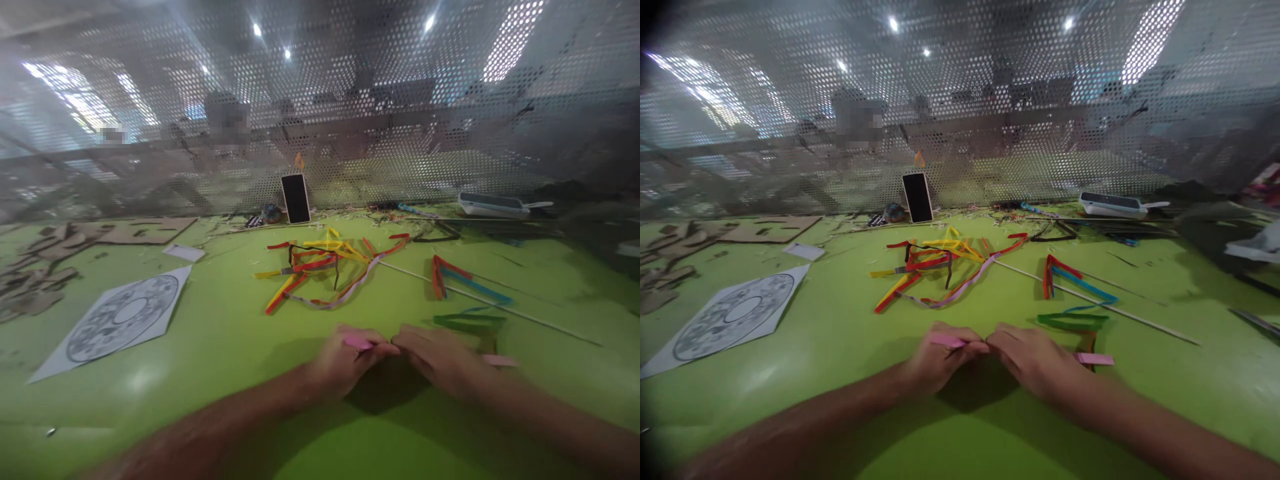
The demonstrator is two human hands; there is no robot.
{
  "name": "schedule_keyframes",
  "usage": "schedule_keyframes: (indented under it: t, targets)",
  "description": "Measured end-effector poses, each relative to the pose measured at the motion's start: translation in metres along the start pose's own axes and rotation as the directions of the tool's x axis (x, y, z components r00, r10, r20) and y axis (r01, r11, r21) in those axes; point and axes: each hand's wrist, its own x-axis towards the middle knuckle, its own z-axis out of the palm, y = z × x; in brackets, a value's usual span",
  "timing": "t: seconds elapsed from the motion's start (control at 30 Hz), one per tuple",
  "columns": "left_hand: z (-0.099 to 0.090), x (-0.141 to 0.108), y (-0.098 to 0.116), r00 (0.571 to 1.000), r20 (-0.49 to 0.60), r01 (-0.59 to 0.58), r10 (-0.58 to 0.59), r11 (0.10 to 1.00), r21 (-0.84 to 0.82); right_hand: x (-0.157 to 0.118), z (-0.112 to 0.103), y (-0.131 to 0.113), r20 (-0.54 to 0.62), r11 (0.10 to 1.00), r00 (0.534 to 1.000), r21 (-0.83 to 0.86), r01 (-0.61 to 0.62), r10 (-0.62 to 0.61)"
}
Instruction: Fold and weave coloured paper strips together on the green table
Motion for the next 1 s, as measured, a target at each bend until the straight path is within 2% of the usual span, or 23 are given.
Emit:
schedule_keyframes:
  t: [0.27,0.4,0.6,0.73,1.0]
  targets:
    - [-0.001,0.000,0.006,0.999,-0.014,0.041,-0.041,0.999,-0.019,0.001,-0.003,-0.002,-0.025,0.999,1.000,0.036,0.012,-0.011]
    - [-0.002,0.001,0.009,0.999,-0.032,-0.005,0.004,0.999,-0.039,0.002,-0.003,-0.001,-0.044,1.000,0.999,0.006,0.011,-0.011]
    - [-0.004,0.003,0.013,0.999,-0.050,-0.014,0.018,0.996,0.086,0.002,-0.005,0.002,-0.024,1.000,1.000,0.005,0.004,-0.004]
    - [-0.003,0.005,0.011,0.997,-0.056,-0.043,0.049,0.994,0.099,0.001,-0.004,0.004,-0.005,1.000,1.000,-0.002,0.013,-0.013]
    - [-0.007,0.003,0.010,0.999,-0.018,-0.039,0.040,0.999,0.027,0.004,-0.008,0.002,0.007,1.000,1.000,0.006,-0.017,0.017]
